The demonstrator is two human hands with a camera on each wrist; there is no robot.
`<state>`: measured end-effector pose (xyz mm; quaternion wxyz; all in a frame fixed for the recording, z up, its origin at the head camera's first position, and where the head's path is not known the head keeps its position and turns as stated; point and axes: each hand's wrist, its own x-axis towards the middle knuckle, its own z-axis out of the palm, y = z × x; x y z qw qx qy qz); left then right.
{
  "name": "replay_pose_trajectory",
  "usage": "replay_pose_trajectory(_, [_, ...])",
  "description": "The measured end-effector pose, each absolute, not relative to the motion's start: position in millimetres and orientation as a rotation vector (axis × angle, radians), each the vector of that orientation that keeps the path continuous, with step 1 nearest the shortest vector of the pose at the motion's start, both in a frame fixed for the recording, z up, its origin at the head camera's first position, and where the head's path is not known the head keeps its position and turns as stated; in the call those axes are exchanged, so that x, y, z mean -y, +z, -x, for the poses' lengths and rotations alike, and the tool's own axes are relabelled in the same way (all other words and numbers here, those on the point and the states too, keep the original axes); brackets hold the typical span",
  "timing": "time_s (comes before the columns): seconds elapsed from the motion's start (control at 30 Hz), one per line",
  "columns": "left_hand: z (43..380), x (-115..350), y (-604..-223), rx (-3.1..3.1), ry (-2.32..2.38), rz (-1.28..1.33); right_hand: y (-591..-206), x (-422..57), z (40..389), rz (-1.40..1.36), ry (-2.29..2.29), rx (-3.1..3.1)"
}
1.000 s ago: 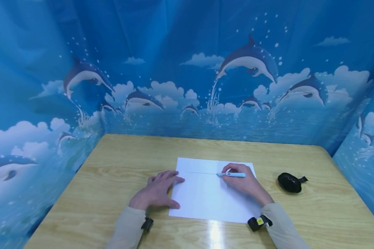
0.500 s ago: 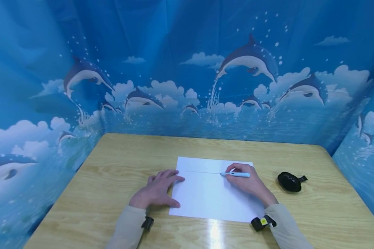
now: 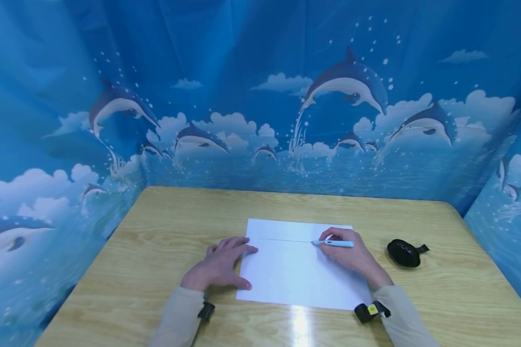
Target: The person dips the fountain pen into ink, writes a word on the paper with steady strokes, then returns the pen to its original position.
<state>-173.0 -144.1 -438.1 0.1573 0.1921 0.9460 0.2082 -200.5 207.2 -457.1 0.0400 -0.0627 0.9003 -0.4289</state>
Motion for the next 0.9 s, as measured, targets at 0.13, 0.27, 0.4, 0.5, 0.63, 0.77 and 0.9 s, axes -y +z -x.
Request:
replay_pose_trajectory(0.13, [173,144,-439,-2.708,0.587,-0.547,-455,-209,199,0.158,-1.326,-2.743])
replay_pose_trajectory(0.27, [173,144,-439,-2.708,0.589,-0.546,-455,-212,198,0.146,-1.334,-2.734])
replay_pose_trajectory(0.4, [173,144,-439,-2.707,0.599,-0.549,-456,-215,198,0.145,-1.332,-2.728])
replay_pose_trajectory(0.5, [173,144,-440,-2.706,0.605,-0.552,-456,-217,198,0.133,-1.325,-2.73])
replay_pose_trajectory(0.63, [173,144,-440,-2.705,0.605,-0.555,-457,-219,198,0.107,-1.315,-2.738])
replay_pose_trajectory(0.77, [173,144,-440,-2.701,0.601,-0.55,-457,-220,197,0.097,-1.315,-2.74])
replay_pose_trajectory(0.9, [173,144,-439,-2.698,0.597,-0.545,-456,-222,197,0.091,-1.309,-2.747])
